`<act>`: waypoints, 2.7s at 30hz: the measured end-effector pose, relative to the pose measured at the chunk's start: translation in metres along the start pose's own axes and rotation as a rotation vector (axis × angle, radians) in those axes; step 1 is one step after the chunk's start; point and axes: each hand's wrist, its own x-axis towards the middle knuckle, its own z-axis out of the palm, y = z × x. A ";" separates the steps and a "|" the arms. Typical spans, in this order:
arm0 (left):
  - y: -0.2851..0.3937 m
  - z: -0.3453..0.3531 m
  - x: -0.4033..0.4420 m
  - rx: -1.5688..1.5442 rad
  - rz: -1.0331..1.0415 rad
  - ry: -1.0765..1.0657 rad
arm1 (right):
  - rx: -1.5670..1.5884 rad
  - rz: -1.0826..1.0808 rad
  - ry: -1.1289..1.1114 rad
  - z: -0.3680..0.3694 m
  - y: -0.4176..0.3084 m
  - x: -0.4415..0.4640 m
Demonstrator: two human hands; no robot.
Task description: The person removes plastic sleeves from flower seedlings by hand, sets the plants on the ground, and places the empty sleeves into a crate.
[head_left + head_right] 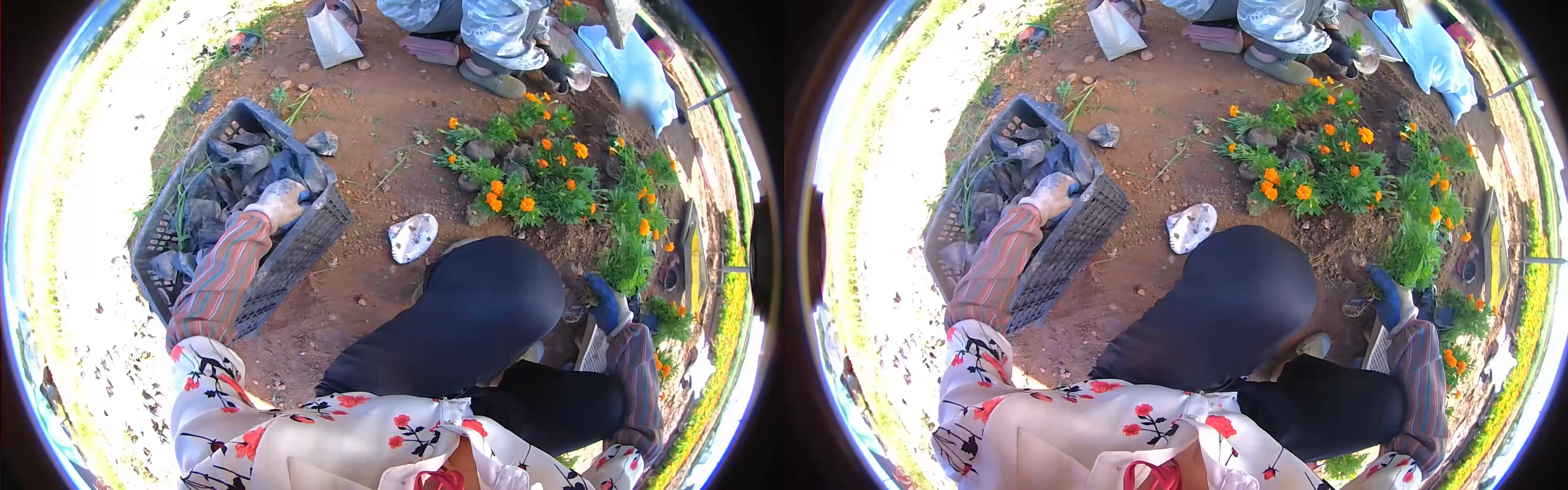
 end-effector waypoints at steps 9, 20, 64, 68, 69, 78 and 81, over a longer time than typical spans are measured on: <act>-0.070 0.078 0.068 -0.274 -0.057 0.096 | 0.530 0.151 0.218 0.001 0.012 -0.020; -0.033 -0.089 -0.022 0.088 -0.040 0.361 | 0.583 0.279 0.324 0.007 0.024 -0.050; 0.547 -0.057 0.375 0.286 0.823 0.209 | 1.573 0.647 0.384 0.072 0.138 -0.046; 0.560 -0.012 0.405 0.087 0.923 0.053 | 1.609 0.766 0.567 0.070 0.173 -0.070; 0.560 -0.009 0.409 -0.063 0.902 0.005 | 1.641 0.772 0.685 0.069 0.182 -0.077; 0.558 -0.027 0.209 -0.735 1.155 0.350 | -0.349 0.890 0.783 0.037 0.324 -0.087; 0.553 -0.020 0.153 -0.556 1.281 0.286 | -0.400 0.924 0.572 0.034 0.348 -0.063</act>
